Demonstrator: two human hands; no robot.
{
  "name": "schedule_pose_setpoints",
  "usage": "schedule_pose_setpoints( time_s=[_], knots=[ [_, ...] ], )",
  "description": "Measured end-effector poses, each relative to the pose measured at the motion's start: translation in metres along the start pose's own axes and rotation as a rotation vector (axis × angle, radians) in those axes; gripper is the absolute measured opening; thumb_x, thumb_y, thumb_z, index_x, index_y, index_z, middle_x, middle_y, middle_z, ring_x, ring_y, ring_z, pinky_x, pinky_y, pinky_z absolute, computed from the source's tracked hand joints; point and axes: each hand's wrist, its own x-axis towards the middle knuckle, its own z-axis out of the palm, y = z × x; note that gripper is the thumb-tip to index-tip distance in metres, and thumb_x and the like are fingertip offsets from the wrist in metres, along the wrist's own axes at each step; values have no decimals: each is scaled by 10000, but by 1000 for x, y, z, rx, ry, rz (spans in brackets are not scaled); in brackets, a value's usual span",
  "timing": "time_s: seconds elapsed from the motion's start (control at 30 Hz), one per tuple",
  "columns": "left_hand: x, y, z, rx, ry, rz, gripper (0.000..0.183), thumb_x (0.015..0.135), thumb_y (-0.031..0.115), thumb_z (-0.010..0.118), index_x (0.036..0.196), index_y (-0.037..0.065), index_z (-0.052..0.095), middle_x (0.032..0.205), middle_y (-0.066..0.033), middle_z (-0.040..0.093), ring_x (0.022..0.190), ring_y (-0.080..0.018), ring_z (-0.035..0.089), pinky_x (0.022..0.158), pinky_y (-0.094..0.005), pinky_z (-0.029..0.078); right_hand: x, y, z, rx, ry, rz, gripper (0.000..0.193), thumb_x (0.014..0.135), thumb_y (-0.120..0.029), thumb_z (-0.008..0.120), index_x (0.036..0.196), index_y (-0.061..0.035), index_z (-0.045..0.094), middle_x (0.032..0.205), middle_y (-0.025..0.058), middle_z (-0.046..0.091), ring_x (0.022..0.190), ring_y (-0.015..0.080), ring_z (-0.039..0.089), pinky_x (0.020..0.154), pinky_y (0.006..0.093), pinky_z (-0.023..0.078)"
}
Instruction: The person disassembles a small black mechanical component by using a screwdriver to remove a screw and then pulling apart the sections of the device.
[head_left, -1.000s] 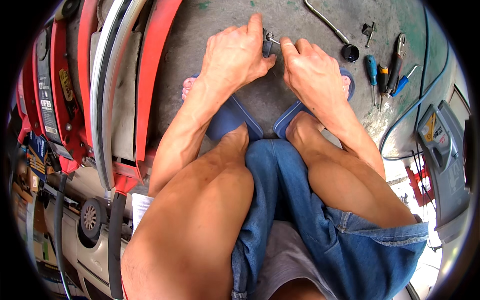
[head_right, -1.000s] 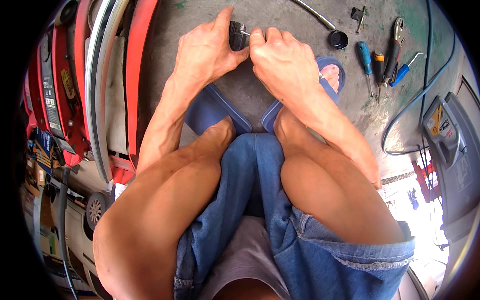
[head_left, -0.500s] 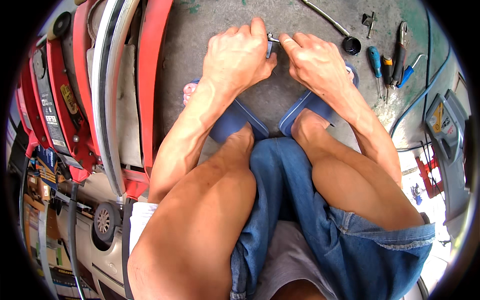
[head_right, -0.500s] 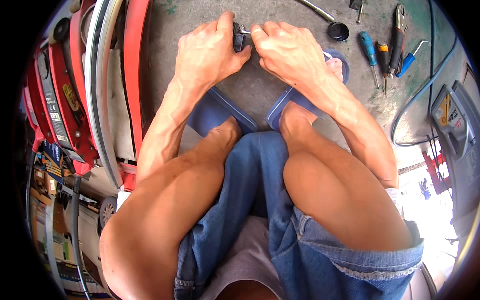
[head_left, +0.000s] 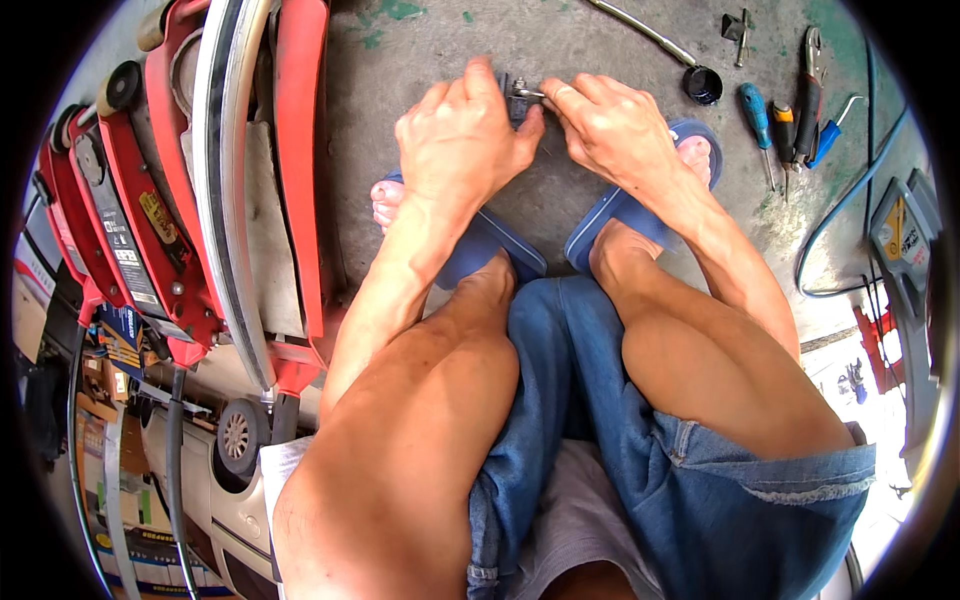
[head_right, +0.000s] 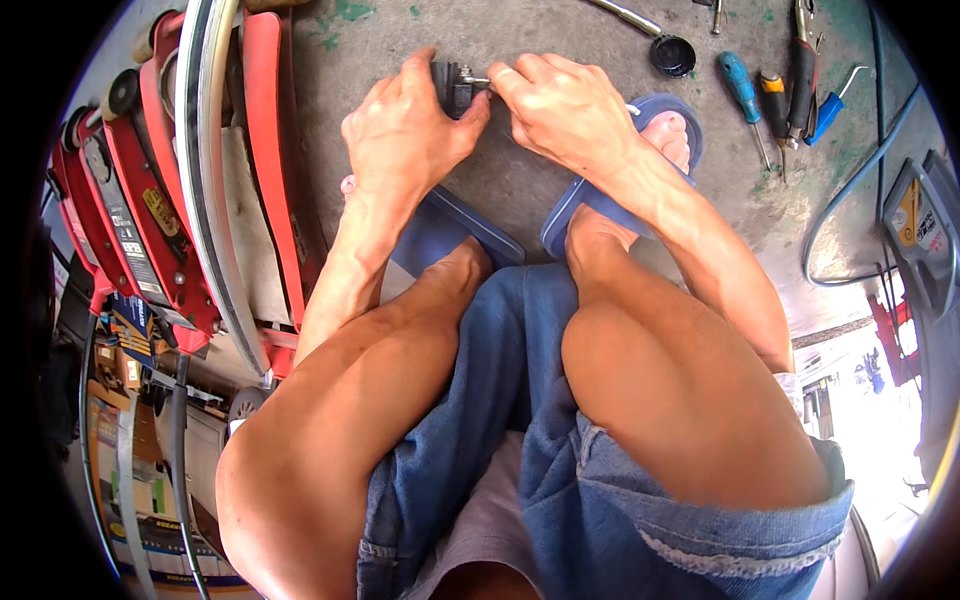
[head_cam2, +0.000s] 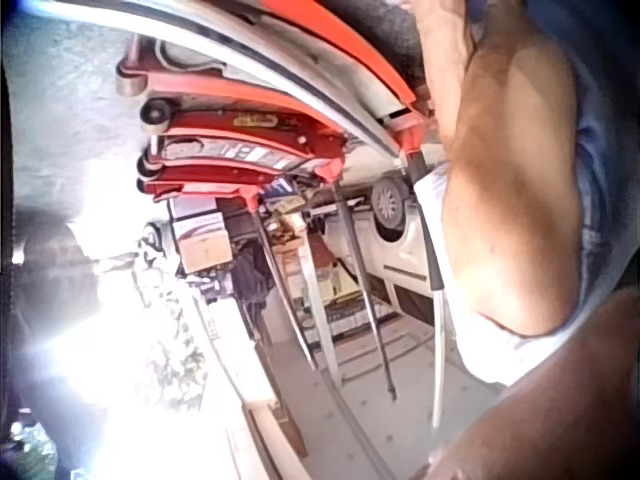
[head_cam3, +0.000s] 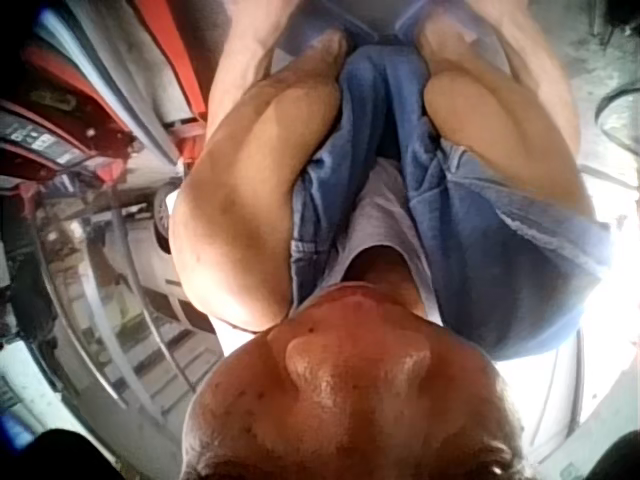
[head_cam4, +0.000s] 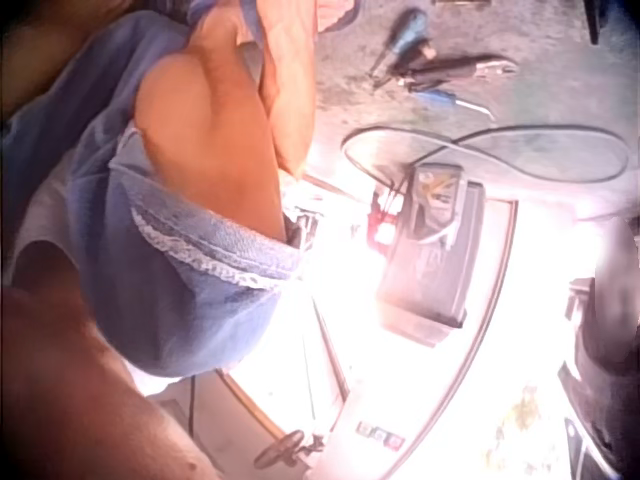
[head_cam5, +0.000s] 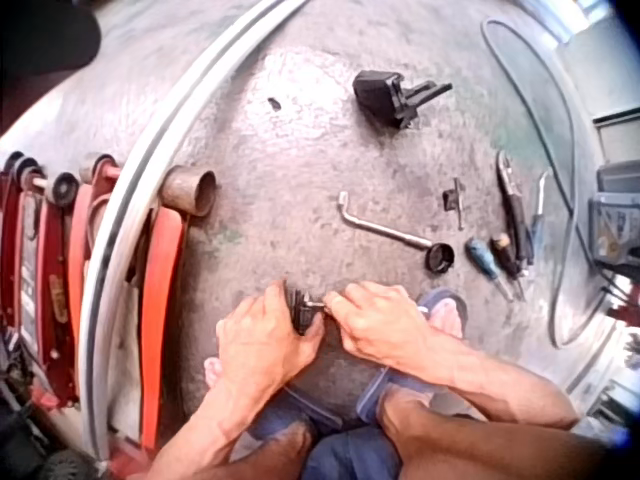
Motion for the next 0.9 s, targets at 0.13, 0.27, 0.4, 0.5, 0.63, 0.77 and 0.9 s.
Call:
schedule_pose_setpoints(
  time_s=[0.13, 0.27, 0.4, 0.5, 0.63, 0.77, 0.9],
  knots=[
    [-2, -5, -7, 155, -81, -61, 522, 696, 450, 802, 909, 0, 645, 792, -154, 702, 834, -340, 685, 743, -460, 544, 6, -6, -5, -40, -136, 141, 199, 927, -263, 650, 882, -69, 642, 712, 116, 627, 691, 312, 686, 559, 431, 553],
    [-2, -9, -14, 168, -179, -134, 525, 700, 461, 799, 911, 9, 638, 871, -165, 706, 898, -380, 666, 822, -486, 516, 14, -11, -2, 3, -181, 201, 355, 974, -379, 607, 827, -56, 626, 681, 147, 634, 641, 342, 681, 524, 449, 537],
    [-9, -10, -14, 72, -171, -180, 535, 707, 445, 799, 961, 7, 628, 929, -199, 702, 929, -397, 656, 825, -501, 519, 15, -10, -3, 4, -143, 185, 366, 966, -377, 616, 808, -47, 633, 687, 160, 644, 641, 359, 682, 529, 461, 540],
    [-7, -8, -14, -29, -211, -287, 528, 720, 414, 791, 996, 1, 616, 971, -218, 699, 949, -416, 642, 834, -512, 523, 16, -10, -5, 22, -146, 177, 341, 962, -338, 622, 815, -31, 638, 693, 169, 643, 662, 372, 685, 551, 471, 547],
    [-5, -9, -18, -64, -280, -332, 475, 755, 390, 768, 949, -14, 610, 983, -208, 705, 958, -414, 635, 835, -507, 525, 19, -12, -12, 63, -185, 141, 250, 942, -223, 620, 833, 2, 633, 737, 194, 648, 703, 390, 684, 612, 483, 561],
    [-5, -7, -18, -62, -263, -318, 465, 751, 393, 769, 926, -6, 607, 965, -198, 708, 945, -411, 635, 833, -502, 527, 16, -12, -15, 98, -182, 113, 180, 935, -171, 599, 875, -5, 631, 787, 205, 648, 729, 398, 683, 644, 490, 565],
    [-9, -11, -15, -48, -245, -290, 463, 755, 401, 761, 926, -3, 613, 948, -198, 707, 920, -410, 650, 814, -503, 536, 20, -22, -23, 38, -265, 178, 165, 950, -197, 593, 920, -39, 628, 811, 195, 638, 755, 401, 681, 647, 496, 561]
  ],
)
